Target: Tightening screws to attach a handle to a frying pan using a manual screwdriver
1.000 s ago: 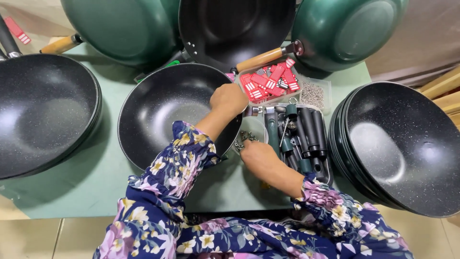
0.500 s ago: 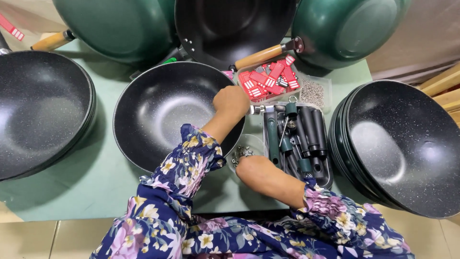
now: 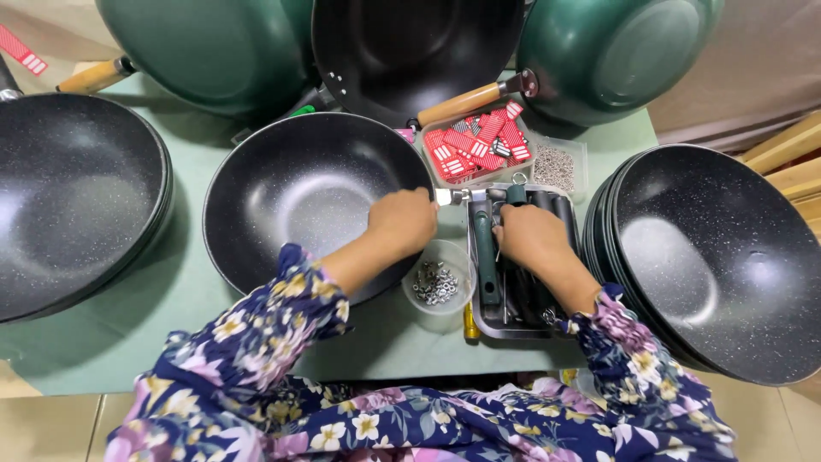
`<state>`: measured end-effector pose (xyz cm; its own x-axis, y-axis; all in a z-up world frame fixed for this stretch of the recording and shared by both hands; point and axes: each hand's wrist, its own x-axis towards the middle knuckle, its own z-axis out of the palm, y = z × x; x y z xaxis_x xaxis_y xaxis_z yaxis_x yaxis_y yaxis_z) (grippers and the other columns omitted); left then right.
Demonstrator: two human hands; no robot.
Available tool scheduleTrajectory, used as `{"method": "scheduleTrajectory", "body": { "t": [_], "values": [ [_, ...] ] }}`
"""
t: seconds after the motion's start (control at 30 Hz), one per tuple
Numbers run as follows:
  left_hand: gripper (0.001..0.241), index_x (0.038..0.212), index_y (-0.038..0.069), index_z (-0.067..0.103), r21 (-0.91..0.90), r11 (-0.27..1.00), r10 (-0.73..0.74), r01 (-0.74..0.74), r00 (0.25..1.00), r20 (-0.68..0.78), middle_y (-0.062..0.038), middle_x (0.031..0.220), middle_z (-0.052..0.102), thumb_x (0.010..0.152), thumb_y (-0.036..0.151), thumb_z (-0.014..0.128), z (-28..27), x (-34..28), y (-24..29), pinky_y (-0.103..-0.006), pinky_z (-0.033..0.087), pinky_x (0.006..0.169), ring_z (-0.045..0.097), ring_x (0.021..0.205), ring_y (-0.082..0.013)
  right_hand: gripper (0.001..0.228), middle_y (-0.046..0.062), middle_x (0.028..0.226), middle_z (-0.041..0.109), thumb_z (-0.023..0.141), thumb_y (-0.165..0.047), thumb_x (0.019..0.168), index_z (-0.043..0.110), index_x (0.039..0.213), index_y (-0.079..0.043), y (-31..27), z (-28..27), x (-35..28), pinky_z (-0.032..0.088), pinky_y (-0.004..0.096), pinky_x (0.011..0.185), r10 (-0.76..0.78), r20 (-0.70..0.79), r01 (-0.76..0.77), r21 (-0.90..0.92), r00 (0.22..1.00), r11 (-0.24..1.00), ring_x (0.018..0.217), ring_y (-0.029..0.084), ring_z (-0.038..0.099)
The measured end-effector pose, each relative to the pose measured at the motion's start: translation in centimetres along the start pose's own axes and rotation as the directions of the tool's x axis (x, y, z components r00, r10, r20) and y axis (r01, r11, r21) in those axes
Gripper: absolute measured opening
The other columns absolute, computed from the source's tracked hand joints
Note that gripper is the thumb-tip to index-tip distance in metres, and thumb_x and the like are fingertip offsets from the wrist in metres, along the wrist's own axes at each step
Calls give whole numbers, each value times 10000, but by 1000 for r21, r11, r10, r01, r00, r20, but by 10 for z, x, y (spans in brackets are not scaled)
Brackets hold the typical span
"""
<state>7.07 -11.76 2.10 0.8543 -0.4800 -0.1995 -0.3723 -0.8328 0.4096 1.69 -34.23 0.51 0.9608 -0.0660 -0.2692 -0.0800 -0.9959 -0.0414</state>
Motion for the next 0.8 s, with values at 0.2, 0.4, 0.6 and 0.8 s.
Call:
{"method": "scheduleTrajectory", "body": {
  "t": [0.2, 0.4, 0.6, 0.8],
  "values": [
    [504, 1267, -101, 594, 21, 992, 120, -122, 990, 68, -306, 1015, 699, 1026, 303, 413, 20, -42, 0, -592, 593, 769, 724, 938, -469, 327, 235, 990, 745, 665, -201, 881, 721, 1170, -58, 11, 35, 17, 596, 605, 731, 84, -7, -81, 213, 996, 974, 959, 436, 734],
    [470, 1341, -144, 550, 100, 967, 223, -233, 970, 96, -323, 1078, 689, 1033, 203, 476, 13, -62, -1, -519, 608, 792, 729, 961, -427, 204, 210, 876, 763, 645, -155, 862, 785, 991, -82, 21, 35, 28, 601, 535, 791, 148, -34, -130, 316, 988, 940, 947, 424, 745],
    [542, 1447, -107, 485, -18, 982, 187, -188, 956, 224, -341, 1235, 651, 1054, 266, 467, -23, -84, 2, -588, 537, 954, 663, 1143, -470, 267, 153, 644, 742, 573, -96, 925, 777, 1096, -70, 7, -36, -7, 608, 443, 737, 258, 29, -245, 431, 966, 868, 561, 281, 746],
    [494, 1375, -56, 578, -95, 983, 165, -156, 982, 93, -317, 1234, 670, 1030, 286, 491, -56, -83, -10, -594, 512, 989, 645, 1178, -485, 258, 165, 935, 784, 568, -114, 978, 727, 1170, -178, 45, -59, -10, 567, 520, 879, 219, -221, -167, 230, 951, 959, 998, 397, 738]
  ]
}}
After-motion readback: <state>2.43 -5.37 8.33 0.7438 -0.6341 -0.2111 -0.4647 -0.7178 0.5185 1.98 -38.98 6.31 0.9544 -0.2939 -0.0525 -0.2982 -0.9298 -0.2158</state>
